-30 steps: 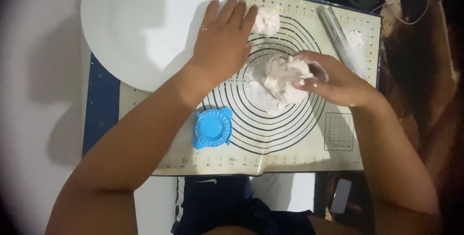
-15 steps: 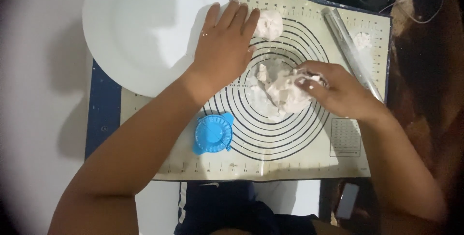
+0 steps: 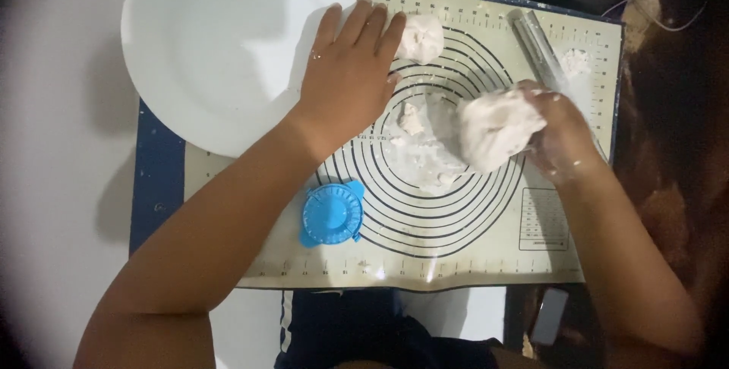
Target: Dividing a large piece of dough into smaller individual portions and placing them on a plate.
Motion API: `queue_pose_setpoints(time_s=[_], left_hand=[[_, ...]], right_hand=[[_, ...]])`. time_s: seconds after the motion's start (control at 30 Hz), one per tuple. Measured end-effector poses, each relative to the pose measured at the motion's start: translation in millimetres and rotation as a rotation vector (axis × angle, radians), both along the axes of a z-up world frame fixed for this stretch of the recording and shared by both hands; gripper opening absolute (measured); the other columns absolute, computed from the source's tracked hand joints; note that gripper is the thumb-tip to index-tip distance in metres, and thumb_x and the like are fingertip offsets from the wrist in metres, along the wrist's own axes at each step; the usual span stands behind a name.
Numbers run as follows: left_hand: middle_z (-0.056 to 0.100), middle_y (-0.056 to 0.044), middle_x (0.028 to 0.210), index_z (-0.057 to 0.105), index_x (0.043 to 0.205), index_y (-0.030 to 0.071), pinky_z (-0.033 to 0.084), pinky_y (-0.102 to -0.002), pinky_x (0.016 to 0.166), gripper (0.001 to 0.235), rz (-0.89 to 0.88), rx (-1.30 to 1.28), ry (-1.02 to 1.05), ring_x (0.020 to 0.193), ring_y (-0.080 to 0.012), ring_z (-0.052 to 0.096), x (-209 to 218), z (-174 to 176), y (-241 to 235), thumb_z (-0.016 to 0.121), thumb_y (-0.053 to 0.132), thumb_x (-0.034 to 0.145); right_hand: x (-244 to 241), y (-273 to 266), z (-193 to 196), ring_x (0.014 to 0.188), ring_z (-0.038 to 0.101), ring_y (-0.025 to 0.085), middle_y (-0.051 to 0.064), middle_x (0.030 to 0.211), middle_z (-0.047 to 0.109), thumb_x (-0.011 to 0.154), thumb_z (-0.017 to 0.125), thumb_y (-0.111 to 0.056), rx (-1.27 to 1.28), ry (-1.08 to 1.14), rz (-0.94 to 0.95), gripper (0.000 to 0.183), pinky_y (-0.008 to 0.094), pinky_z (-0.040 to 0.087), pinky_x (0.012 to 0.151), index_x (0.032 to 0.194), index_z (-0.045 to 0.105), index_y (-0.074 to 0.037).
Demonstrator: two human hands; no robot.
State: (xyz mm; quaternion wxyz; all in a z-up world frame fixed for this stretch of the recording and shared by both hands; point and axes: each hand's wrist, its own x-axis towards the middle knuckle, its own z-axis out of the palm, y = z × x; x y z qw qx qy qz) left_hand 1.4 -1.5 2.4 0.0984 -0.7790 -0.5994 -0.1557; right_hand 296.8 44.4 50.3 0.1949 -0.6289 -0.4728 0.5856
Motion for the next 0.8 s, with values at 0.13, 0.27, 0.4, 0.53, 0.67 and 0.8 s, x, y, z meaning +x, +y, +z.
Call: queue_pose_setpoints(time_s=[0.13, 0.27, 0.4, 0.53, 0.67, 0.8], left_hand=[[0.059, -0.013, 0.146, 0.051, 0.150, 0.008, 0.030, -0.051, 0.116, 0.068, 0.007, 0.021, 0.011, 0.141, -0.0308, 0.044, -0.1, 0.8, -0.7, 0.071, 0.047, 0.098], [0.057, -0.014, 0.148, 0.049, 0.152, 0.006, 0.029, -0.054, 0.116, 0.067, -0.017, -0.004, -0.002, 0.143, -0.0321, 0.041, 0.5, 0.1, 0.3, 0.068, 0.045, 0.100], [0.058, -0.012, 0.147, 0.051, 0.151, 0.008, 0.030, -0.051, 0.116, 0.067, -0.003, 0.001, 0.033, 0.142, -0.0310, 0.044, -0.8, 4.3, -0.9, 0.067, 0.046, 0.099], [0.059, -0.014, 0.146, 0.051, 0.150, 0.006, 0.031, -0.052, 0.116, 0.066, -0.015, 0.025, -0.003, 0.141, -0.0320, 0.045, -1.7, 3.9, -1.8, 0.070, 0.043, 0.098], [0.058, -0.013, 0.145, 0.051, 0.150, 0.006, 0.030, -0.052, 0.116, 0.069, -0.020, 0.022, -0.011, 0.141, -0.0313, 0.043, -1.2, 0.5, -0.9, 0.072, 0.044, 0.097], [0.059, -0.012, 0.145, 0.052, 0.150, 0.007, 0.029, -0.051, 0.117, 0.069, -0.006, 0.020, -0.020, 0.142, -0.0304, 0.043, 0.0, -0.6, 0.0, 0.070, 0.048, 0.098]], right_hand=[[12.0, 0.3, 17.4, 0.094, 0.069, 0.021, 0.005, 0.104, 0.069, 0.100, 0.049, -0.029, 0.057, 0.066, -0.287, 0.032, 0.030, 0.056, 0.074, 0.120, 0.066, -0.012], [18.7, -13.4, 46.7, 0.092, 0.064, 0.021, 0.011, 0.107, 0.063, 0.103, 0.049, -0.007, 0.612, -0.124, 0.351, 0.014, 0.026, 0.054, 0.067, 0.113, 0.058, -0.003], [-26.0, -39.8, 67.9, 0.125, 0.058, 0.039, 0.025, 0.145, 0.055, 0.078, 0.076, -0.012, 0.755, -0.470, 1.052, 0.052, 0.053, 0.052, 0.102, 0.128, 0.064, -0.008], [-20.2, -46.7, 53.4, 0.121, 0.061, 0.043, 0.022, 0.120, 0.069, 0.087, 0.080, -0.017, 1.144, -0.335, 1.133, 0.044, 0.052, 0.057, 0.091, 0.126, 0.065, -0.003], [-24.0, -36.1, 56.5, 0.103, 0.062, 0.036, 0.023, 0.119, 0.058, 0.074, 0.091, -0.020, 1.035, -0.454, 0.928, 0.057, 0.043, 0.062, 0.073, 0.119, 0.059, -0.005], [-56.8, -38.8, 44.0, 0.120, 0.054, 0.043, 0.025, 0.131, 0.058, 0.079, 0.087, -0.034, 1.030, -0.433, 0.998, 0.062, 0.058, 0.047, 0.096, 0.132, 0.065, -0.012]])
